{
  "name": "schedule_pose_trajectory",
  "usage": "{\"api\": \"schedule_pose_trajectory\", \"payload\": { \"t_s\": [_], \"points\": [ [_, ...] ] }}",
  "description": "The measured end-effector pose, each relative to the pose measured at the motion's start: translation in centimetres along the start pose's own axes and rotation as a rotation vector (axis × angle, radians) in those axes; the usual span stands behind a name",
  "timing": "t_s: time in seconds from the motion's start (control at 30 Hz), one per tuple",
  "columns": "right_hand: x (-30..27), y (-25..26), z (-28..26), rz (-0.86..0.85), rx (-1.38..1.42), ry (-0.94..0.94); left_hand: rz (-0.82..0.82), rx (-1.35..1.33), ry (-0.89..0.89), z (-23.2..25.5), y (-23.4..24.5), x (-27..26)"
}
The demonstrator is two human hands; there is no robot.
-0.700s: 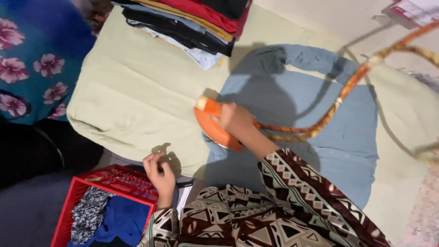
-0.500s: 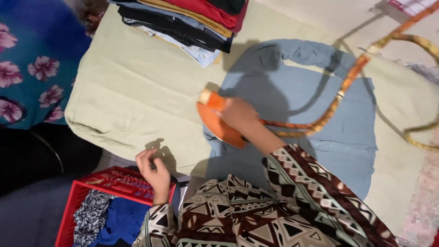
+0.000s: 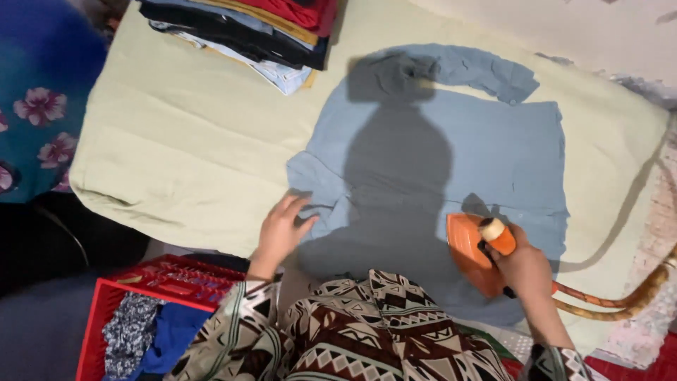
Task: The person irons a light blue shirt on a table, smoothing the sleeves, body, and collar with an orange iron. They then fold the shirt neatly and place it on a stack of other clothes.
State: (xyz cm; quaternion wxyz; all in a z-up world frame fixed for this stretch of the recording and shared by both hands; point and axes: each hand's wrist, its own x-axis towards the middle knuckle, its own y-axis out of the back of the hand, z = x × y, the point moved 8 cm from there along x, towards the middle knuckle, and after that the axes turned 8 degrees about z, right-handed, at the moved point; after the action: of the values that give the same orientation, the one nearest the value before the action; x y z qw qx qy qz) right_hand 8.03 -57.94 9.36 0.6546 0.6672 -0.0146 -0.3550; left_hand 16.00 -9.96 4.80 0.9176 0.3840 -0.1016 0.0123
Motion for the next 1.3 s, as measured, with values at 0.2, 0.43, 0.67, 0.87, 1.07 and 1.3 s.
{"api": "schedule_pose_trajectory", "payload": {
  "t_s": [0.2,0.43,0.67,0.87,1.07,1.3],
  "points": [
    [2.2,-1.2,2.1,0.086,0.067,0.007,-0.169,-0.414,0.489,-4.4,0.2,0.3],
    [2.9,-1.2,2.4,0.058,0.074,0.042,-0.396,-0.4,0.63,-6.6,-1.0,-1.0],
    [-1.1,4.4,-3.3,-0.029,0.15,-0.009,-0.181,-0.33,0.153,-6.0,0.3,-1.0],
    [-4.0,2.0,-14.6,-0.042,0.167,0.34,-0.174,-0.1,0.101,-4.7,3.1,-1.0],
    [-10.2,-0.6,-33.9,0.067,0.043,0.724,0.048,-0.206,0.174,-7.2,7.8,-1.7],
    [-10.4,-8.4,-43.9,-0.024,0.129,0.89,0.524,-0.27,0.177,-13.6,12.7,-3.3]
  ]
}}
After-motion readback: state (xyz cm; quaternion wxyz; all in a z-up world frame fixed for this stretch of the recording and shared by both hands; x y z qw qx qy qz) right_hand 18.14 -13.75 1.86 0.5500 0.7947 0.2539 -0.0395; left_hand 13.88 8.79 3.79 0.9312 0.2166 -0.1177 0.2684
